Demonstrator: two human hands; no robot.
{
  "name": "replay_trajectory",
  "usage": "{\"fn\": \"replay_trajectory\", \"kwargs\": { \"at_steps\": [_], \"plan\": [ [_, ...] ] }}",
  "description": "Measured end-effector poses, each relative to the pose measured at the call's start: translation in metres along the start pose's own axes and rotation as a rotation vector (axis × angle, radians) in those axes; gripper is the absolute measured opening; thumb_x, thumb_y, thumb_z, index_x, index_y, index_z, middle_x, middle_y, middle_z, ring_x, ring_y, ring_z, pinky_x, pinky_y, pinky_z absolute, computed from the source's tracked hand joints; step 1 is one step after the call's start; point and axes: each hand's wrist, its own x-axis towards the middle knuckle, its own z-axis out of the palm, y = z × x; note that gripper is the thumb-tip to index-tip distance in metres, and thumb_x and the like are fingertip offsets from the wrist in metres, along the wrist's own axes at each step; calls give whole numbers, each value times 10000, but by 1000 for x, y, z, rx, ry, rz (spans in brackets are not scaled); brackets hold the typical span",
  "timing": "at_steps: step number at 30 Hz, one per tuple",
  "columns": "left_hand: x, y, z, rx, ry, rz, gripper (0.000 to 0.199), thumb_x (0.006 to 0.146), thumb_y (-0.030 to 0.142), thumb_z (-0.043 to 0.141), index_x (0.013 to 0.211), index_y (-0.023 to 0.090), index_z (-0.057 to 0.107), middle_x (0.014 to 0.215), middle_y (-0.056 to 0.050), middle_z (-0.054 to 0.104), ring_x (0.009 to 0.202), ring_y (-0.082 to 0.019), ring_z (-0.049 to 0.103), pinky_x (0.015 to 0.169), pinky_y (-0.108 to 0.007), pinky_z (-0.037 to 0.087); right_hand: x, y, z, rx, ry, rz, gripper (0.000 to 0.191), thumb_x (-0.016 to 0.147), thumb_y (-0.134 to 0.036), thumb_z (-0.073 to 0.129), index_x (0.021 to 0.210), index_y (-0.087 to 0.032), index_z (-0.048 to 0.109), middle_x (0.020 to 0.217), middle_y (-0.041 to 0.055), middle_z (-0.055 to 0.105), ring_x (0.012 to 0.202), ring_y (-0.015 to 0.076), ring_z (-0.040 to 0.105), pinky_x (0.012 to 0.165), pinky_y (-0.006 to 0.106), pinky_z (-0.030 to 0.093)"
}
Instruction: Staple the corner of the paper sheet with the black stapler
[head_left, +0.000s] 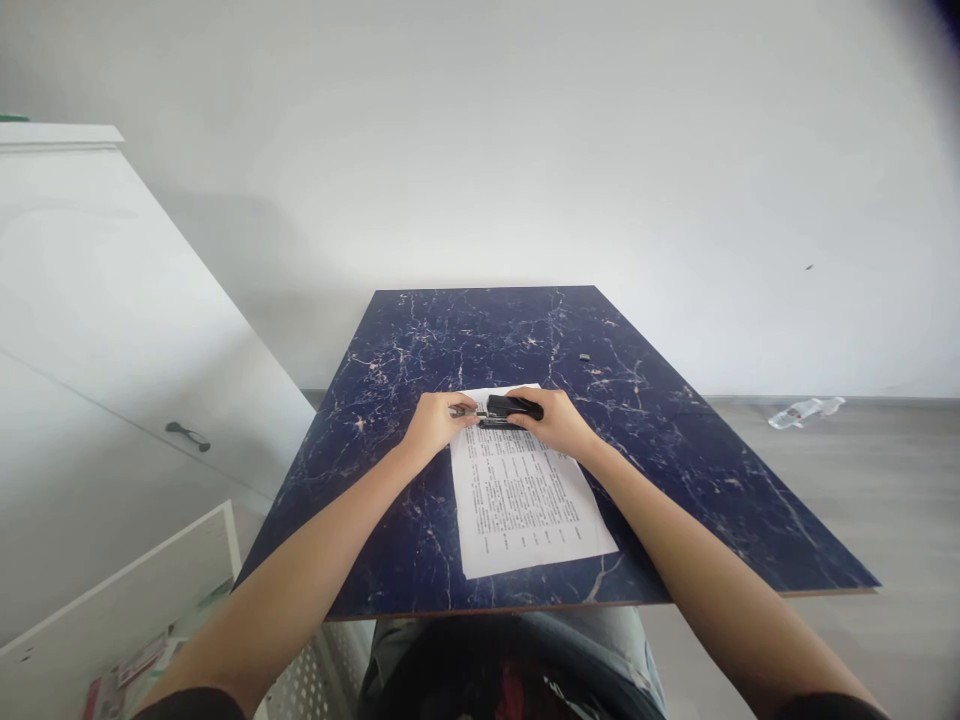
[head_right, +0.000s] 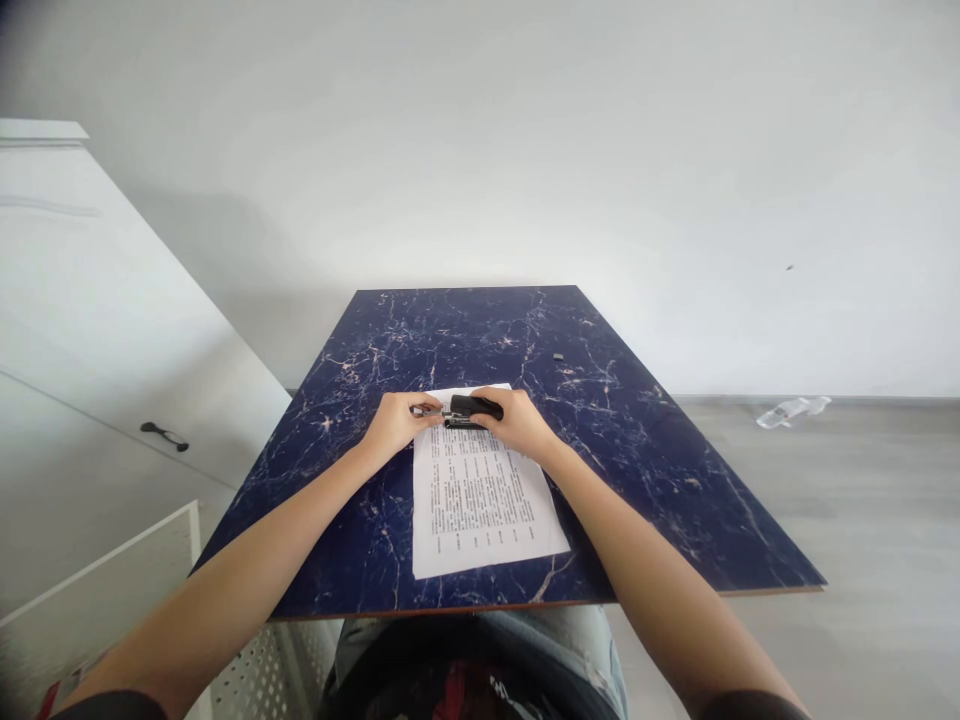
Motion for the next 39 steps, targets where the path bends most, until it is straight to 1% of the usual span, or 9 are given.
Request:
{"fn": "replay_trajectory", "kwargs": {
  "at_steps": [6,10,13,15,19,25,28,34,39],
  "plan": [
    [0,-5,-8,122,-86,61,110,779,204,804,885,234,805,976,-40,789,866,-208,737,875,-362,589,-1,1,1,15,7,3,295,874,-298,694,1166,-268,724,1106,50,759,983,229,710,914,391,544],
    [-1,-4,-20,21,-27,-75,320,710,199,854,1021,224,782,958,-48,786,850,-201,745,840,-344,609,-2,3,0,32,1,12,331,860,-312,708,1190,-278,713,1131,51,753,1009,236,708,931,400,546],
    [-3,0,-27,-3,-1,-188,214,716,186,838,922,199,780,848,-53,784,801,-209,755,836,-360,615,-3,8,-3,28,-23,29,446,789,-312,777,1226,-280,694,1150,52,748,1023,253,705,917,408,551],
    [-4,4,-26,-39,-10,-234,137,719,165,825,844,184,771,834,-68,786,816,-223,762,850,-368,616,-3,11,-4,13,-43,55,398,773,-305,784,1163,-266,722,1082,51,762,965,256,714,859,400,559],
    [-9,9,-14,-166,-19,-262,186,723,166,820,903,174,774,876,-87,793,854,-247,768,844,-384,620,-3,15,-4,59,-25,121,273,747,-324,799,1001,-228,768,938,40,771,842,237,714,769,368,558],
    [-13,18,0,-365,13,-188,321,745,164,789,1062,172,741,1014,-107,787,1000,-261,749,905,-391,597,-3,9,-1,336,33,176,391,725,-371,830,1082,-223,768,1043,56,769,938,247,720,854,385,573],
    [-12,24,1,-324,8,-126,382,750,146,771,1123,197,714,1103,-105,770,1101,-281,716,925,-404,577,-3,6,-2,467,33,185,447,736,-391,828,1142,-223,748,1103,70,756,992,253,715,895,402,575],
    [-14,30,8,-176,-6,-51,466,748,97,751,1189,221,666,1197,-89,738,1164,-293,685,976,-428,547,-3,3,-5,390,124,175,393,706,-395,855,1053,-229,775,1202,98,698,1042,260,680,896,420,570],
    [-15,36,11,-119,-14,-10,440,768,78,730,1177,221,656,1133,-62,754,1080,-248,721,1005,-397,537,-1,-1,-6,306,120,176,388,668,-387,877,1017,-242,789,1215,94,671,1051,265,658,876,416,569]
  ]
}}
